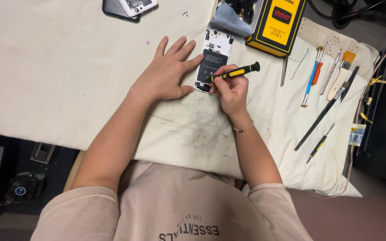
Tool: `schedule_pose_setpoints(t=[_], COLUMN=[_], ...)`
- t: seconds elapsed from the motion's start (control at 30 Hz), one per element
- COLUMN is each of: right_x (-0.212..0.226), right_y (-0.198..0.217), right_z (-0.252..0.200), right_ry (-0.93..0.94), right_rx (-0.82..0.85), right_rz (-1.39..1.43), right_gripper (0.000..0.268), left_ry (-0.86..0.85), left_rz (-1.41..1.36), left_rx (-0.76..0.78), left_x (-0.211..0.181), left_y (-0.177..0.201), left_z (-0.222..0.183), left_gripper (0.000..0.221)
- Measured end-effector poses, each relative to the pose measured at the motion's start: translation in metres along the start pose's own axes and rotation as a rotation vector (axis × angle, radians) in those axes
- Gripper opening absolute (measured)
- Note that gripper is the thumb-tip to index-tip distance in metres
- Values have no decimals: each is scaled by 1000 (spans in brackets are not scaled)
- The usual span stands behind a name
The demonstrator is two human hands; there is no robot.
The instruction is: A person disassembles a mobile phone by prying off the back cover and then using a screwdriver to remove internal screws.
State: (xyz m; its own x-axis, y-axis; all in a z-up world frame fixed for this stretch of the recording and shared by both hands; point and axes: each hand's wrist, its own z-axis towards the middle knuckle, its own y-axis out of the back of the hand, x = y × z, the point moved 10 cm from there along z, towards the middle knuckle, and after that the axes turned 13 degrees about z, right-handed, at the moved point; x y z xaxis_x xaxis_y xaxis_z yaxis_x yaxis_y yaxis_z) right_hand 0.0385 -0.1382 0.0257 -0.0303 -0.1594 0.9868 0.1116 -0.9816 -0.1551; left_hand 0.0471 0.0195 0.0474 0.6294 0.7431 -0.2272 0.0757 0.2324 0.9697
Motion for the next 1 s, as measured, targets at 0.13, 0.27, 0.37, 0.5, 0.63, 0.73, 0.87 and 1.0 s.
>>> schedule_pose_setpoints(t=[0.13, 0.27, 0.37, 0.5, 0.63, 0.73, 0.87, 1.0], right_x=[3, 6, 5, -2, -1, 8, 26, 28], right_y=[-10, -12, -14, -11, -13, -19, -33, -38], right_z=[-3, 0, -5, -3, -3, -4, -7, -13], right_ry=[-44, -38, -34, -68, -55, -1, 181, 373], right_rx=[28, 47, 66, 29, 59, 94, 192, 271], right_rz=[-68, -81, -103, -81, -76, -155, -429, -694], right_gripper=[6, 6, 6, 8, 10, 8, 6, 43], left_ry=[20, 11, 26, 23, 27, 30, -6, -208], left_rz=[-12, -13, -32, -28, -24, -21, -234, -439], left_rx=[8, 4, 15, 5, 6, 11, -112, -527], left_x=[2, 1, 0, 1, 3, 3, -5, -40], left_y=[-3, 0, -3, -2, -4, -3, 29, 106], left_z=[-1, 3, -1, -1, 0, 0, -4, -23], left_gripper=[87, 86, 85, 85, 86, 87, 71, 41])
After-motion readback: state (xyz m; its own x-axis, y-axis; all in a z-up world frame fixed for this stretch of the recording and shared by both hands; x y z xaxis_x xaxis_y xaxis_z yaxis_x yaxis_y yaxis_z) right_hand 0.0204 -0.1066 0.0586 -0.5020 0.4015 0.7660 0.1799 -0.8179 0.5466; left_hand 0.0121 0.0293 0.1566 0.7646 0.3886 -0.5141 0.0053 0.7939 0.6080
